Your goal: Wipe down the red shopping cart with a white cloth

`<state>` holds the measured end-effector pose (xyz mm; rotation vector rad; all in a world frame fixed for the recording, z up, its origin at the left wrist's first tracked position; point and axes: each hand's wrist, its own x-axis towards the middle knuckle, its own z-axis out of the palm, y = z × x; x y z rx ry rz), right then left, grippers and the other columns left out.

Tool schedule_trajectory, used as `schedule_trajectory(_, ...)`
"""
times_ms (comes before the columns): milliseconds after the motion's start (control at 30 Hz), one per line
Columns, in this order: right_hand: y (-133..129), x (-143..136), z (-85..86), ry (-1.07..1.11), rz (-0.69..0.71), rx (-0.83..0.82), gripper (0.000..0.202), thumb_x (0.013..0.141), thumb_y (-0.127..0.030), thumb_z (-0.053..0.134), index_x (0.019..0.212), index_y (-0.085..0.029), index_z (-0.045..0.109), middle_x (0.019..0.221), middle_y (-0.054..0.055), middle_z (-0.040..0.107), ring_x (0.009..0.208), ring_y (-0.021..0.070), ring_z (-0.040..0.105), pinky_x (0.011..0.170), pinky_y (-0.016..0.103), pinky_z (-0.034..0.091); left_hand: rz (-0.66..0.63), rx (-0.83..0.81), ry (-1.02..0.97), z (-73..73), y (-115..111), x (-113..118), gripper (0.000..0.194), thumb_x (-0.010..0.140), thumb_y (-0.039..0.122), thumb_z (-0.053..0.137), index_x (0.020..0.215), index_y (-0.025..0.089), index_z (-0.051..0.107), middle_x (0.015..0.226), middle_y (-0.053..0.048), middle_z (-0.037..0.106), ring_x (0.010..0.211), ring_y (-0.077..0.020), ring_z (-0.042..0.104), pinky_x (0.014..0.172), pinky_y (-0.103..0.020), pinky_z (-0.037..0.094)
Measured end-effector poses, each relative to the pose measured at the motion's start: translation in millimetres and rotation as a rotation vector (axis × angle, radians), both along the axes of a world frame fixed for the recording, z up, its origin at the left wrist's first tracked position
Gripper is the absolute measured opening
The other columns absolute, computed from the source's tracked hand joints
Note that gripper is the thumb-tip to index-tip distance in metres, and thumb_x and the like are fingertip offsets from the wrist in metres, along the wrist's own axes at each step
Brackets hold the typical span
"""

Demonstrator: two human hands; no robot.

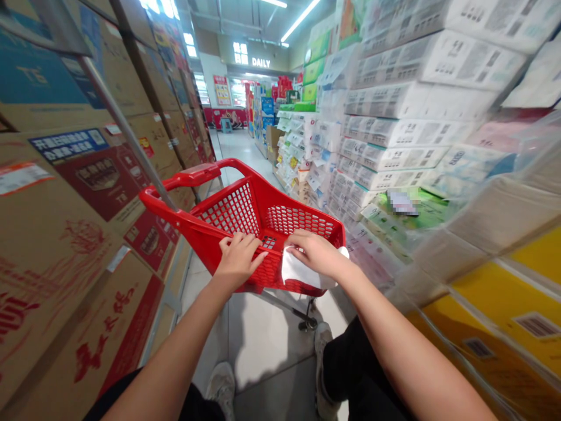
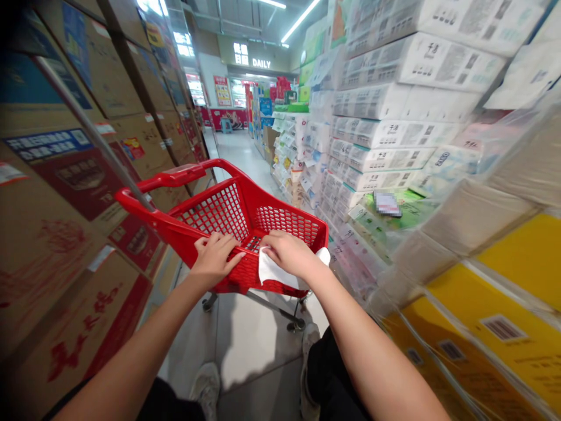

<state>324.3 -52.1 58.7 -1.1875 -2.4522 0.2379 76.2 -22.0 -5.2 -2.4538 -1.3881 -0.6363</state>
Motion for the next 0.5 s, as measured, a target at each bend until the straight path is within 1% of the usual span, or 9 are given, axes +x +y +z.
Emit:
schedule_trajectory(133,2.3,-24.7,-0.2,-0.034,0.006,0.095,0.025,0.104,-0.031,0.045,0.114,-0.019,0.065,0.111,0.009,0.064,0.109,0.0205,0.055,0.098,0.032,0.040,-0.047,-0.026,0.015,4.8,-5.4,3.6,0.022,0.097,0.040,0.048,0.104,0.024,0.063,0.109,-0.006,0.070,0.105,-0.0265,0.054,0.089,-0.050,0.028)
schedule_trajectory(200,3.6,-30.7,0.0,-0.054,-0.010,0.080,0.027,0.104,-0.034,0.045,0.116,-0.020,0.065,0.115,0.009,0.065,0.112,0.0213,0.055,0.100,0.034,0.039,-0.073,-0.035,0.009,7.3,-9.8,5.4,0.021,0.097,0.036,0.047,0.106,0.025,0.062,0.109,-0.005,0.070,0.104,-0.0254,0.056,0.089,-0.049,0.029)
schedule_trajectory(267,2.7,-28.8,1.1,-0.043,-0.042,0.028,0.034,0.104,-0.039,0.046,0.128,-0.020,0.061,0.124,0.010,0.065,0.118,0.0221,0.056,0.103,0.034,0.038,-0.094,-0.031,-0.002,9.4,-14.1,6.2,0.023,0.098,0.033,0.044,0.109,0.025,0.062,0.109,-0.006,0.071,0.104,-0.0244,0.058,0.091,-0.049,0.030)
schedule_trajectory(333,-0.4,-18.3,2.2,-0.043,-0.104,-0.075,0.052,0.101,-0.051,0.049,0.143,-0.021,0.051,0.130,0.012,0.065,0.119,0.0243,0.059,0.100,0.034,0.042,-0.108,-0.011,-0.009,11.3,-16.3,3.5,0.025,0.098,0.032,0.043,0.113,0.025,0.062,0.112,-0.006,0.071,0.107,-0.0240,0.058,0.096,-0.049,0.029)
schedule_trajectory(367,-2.3,-10.5,2.1,-0.066,-0.146,-0.152,0.063,0.097,-0.057,0.053,0.148,-0.021,0.046,0.131,0.013,0.066,0.117,0.0258,0.062,0.096,0.034,0.044,-0.107,0.001,-0.010,12.5,-15.9,-0.1,0.026,0.097,0.032,0.045,0.115,0.025,0.061,0.115,-0.007,0.070,0.109,-0.0241,0.058,0.099,-0.050,0.028)
schedule_trajectory(400,-3.9,-1.7,1.3,-0.111,-0.192,-0.242,0.071,0.092,-0.061,0.057,0.149,-0.020,0.045,0.129,0.013,0.067,0.113,0.0272,0.065,0.091,0.034,0.047,-0.095,0.014,-0.009,13.9,-14.3,-5.3,0.027,0.096,0.033,0.047,0.118,0.025,0.060,0.117,-0.007,0.070,0.112,-0.0245,0.058,0.102,-0.051,0.027)
schedule_trajectory(433,-5.0,7.3,-0.3,-0.174,-0.241,-0.334,0.075,0.088,-0.063,0.063,0.147,-0.020,0.049,0.125,0.014,0.069,0.108,0.0284,0.067,0.086,0.033,0.049,-0.070,0.031,-0.009,15.6,-11.6,-12.1,0.028,0.095,0.034,0.049,0.119,0.025,0.060,0.120,-0.008,0.069,0.114,-0.0253,0.057,0.104,-0.051,0.026)
schedule_trajectory(467,-5.5,15.8,-2.8,-0.243,-0.288,-0.418,0.074,0.083,-0.062,0.068,0.142,-0.018,0.055,0.122,0.014,0.071,0.103,0.0291,0.069,0.083,0.032,0.050,-0.039,0.048,-0.006,17.5,-7.9,-20.2,0.030,0.093,0.036,0.052,0.120,0.024,0.060,0.122,-0.009,0.068,0.116,-0.0264,0.057,0.105,-0.052,0.025)
schedule_trajectory(500,-5.3,23.0,-5.9,-0.304,-0.324,-0.483,0.068,0.081,-0.058,0.072,0.134,-0.017,0.062,0.118,0.015,0.073,0.100,0.0293,0.070,0.080,0.031,0.051,-0.002,0.068,-0.002,19.5,-3.5,-29.1,0.031,0.092,0.039,0.054,0.118,0.024,0.061,0.123,-0.009,0.067,0.118,-0.0277,0.056,0.105,-0.053,0.025)
